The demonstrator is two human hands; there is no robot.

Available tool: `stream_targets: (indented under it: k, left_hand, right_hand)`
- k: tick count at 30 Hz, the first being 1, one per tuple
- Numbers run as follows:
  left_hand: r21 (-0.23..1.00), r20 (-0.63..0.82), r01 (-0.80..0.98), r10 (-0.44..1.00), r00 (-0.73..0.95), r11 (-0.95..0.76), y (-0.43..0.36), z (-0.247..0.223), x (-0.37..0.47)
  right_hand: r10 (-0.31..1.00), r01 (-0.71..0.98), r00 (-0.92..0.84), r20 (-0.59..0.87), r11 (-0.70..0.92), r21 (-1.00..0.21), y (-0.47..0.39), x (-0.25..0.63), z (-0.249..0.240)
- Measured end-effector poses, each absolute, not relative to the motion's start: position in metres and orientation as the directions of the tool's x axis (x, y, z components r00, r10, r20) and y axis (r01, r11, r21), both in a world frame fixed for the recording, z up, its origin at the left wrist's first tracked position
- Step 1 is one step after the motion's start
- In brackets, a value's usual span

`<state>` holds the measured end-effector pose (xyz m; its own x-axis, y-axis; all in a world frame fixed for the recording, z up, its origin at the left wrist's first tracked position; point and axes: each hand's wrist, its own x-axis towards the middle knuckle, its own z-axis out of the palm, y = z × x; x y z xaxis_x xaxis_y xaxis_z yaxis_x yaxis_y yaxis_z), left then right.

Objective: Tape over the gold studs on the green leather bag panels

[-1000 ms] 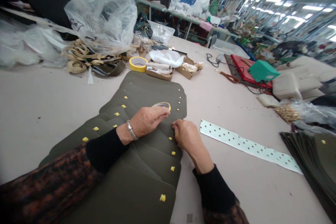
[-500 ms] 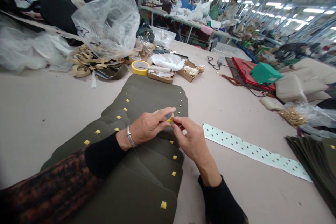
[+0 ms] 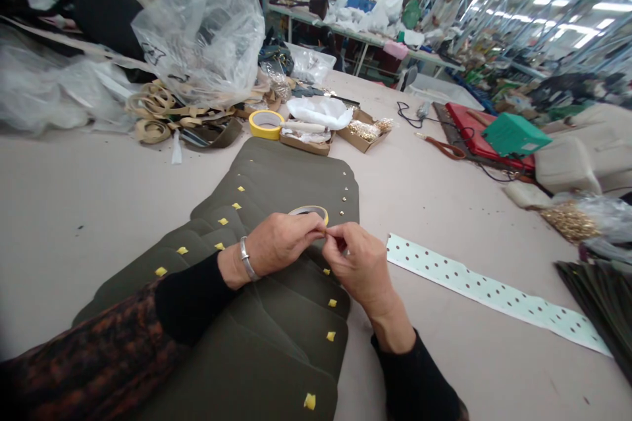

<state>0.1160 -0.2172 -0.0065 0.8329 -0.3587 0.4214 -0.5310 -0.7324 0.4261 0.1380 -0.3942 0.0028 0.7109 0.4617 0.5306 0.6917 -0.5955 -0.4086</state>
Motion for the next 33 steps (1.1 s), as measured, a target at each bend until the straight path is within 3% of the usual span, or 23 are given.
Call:
stream_targets:
  k: [4,6,9,13,17,21,26,29,33]
  left_hand:
    - [0.381,0.485,-0.561,-0.358,0.798,-0.735,-0.220,-0.005,0.116]
    - [0.378,0.534,-0.567,-0.328,0.779,-0.732,-0.222,-0.005,0.116]
    - [0.343,0.509,-0.514,-0.304,0.805,-0.786,-0.223,-0.007,0.115]
    - [0.173,0.309,-0.425,-0.361,0.880,-0.888,-0.223,-0.012,0.117]
    - [0.105,0.191,-0.422,-0.398,0.897,-0.901,-0.226,-0.011,0.118]
    - [0.109,0.168,-0.424,-0.403,0.899,-0.899,-0.228,-0.009,0.118]
    - [0.124,0.152,-0.413,-0.394,0.906,-0.902,-0.227,-0.008,0.119]
    - [0.121,0.153,-0.413,-0.394,0.906,-0.903,-0.227,-0.008,0.119]
    - [0.121,0.157,-0.412,-0.392,0.906,-0.903,-0.226,-0.009,0.120]
  right_hand:
    - [0.262,0.315,0.941,0.213,-0.456,-0.832,-0.388,0.141,0.005]
    - [0.176,0.146,0.981,0.086,-0.364,-0.920,-0.389,0.151,0.003]
    - [0.097,-0.012,0.994,-0.041,-0.287,-0.958,-0.399,0.173,-0.005]
    - [0.151,-0.086,0.979,-0.140,-0.317,-0.944,-0.412,0.198,-0.017]
    - [0.211,0.001,0.970,-0.123,-0.508,-0.861,-0.410,0.205,-0.021]
    - [0.269,0.229,0.963,0.033,-0.744,-0.628,-0.404,0.206,-0.019]
    - [0.334,0.367,0.930,0.150,-0.834,-0.412,-0.398,0.211,-0.018]
    - [0.333,0.351,0.935,0.118,-0.836,-0.421,-0.398,0.213,-0.016]
    - [0.291,0.315,0.948,0.131,-0.785,-0.534,-0.406,0.213,-0.012]
